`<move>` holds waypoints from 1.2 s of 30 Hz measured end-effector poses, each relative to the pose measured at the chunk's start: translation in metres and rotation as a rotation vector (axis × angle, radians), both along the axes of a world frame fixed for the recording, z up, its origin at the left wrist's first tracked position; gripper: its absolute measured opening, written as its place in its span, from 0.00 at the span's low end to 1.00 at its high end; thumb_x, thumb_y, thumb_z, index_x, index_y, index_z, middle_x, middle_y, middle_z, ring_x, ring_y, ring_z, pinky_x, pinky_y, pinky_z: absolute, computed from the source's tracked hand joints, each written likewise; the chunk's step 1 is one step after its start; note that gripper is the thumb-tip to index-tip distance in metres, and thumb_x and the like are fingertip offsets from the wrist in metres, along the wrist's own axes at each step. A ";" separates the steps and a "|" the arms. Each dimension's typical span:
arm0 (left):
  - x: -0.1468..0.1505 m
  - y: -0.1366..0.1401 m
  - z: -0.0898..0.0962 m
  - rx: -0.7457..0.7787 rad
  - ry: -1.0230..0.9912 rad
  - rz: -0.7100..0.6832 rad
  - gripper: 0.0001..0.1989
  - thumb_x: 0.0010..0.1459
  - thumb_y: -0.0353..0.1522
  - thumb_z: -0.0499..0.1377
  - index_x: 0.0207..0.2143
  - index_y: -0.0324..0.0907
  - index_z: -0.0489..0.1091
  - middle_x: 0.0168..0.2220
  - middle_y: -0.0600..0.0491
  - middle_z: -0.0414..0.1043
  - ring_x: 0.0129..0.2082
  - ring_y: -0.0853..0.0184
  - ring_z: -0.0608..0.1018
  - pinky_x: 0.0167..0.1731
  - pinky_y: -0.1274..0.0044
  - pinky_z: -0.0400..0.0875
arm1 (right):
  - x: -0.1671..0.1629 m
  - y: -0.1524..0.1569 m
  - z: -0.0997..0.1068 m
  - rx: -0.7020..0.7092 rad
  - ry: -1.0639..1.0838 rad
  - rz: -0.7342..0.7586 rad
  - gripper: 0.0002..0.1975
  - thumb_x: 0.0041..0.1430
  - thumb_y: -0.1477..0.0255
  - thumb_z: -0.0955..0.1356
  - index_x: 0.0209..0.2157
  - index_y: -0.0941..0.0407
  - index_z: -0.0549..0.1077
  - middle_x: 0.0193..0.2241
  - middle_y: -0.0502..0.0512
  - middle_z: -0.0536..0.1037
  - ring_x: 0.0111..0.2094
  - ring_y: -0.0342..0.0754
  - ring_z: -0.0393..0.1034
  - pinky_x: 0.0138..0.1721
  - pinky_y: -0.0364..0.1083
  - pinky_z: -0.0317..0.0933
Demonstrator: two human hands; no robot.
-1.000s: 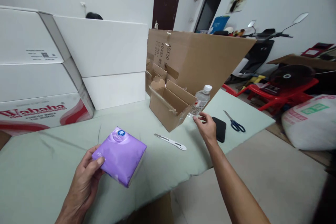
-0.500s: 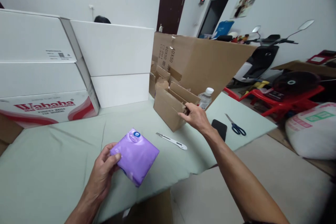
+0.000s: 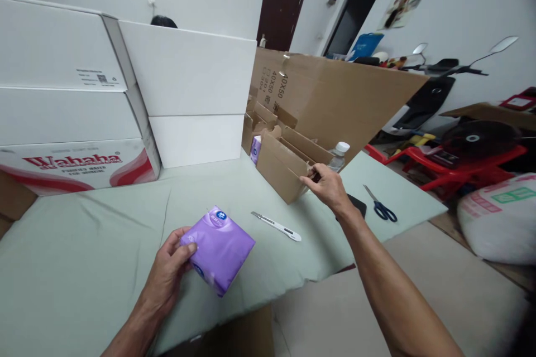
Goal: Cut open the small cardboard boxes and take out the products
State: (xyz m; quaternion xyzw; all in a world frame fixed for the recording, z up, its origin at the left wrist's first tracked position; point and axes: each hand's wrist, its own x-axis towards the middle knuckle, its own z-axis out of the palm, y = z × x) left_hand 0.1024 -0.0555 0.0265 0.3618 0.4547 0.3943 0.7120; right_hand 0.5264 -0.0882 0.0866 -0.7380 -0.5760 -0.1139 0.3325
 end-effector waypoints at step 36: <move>0.039 -0.044 0.041 0.538 0.139 -0.336 0.21 0.39 0.27 0.73 0.40 0.44 0.80 0.59 0.42 0.75 0.55 0.45 0.78 0.48 0.66 0.72 | -0.149 -0.090 -0.037 -0.446 1.124 0.667 0.54 0.41 0.56 0.83 0.68 0.52 0.65 0.63 0.61 0.74 0.62 0.61 0.70 0.59 0.54 0.66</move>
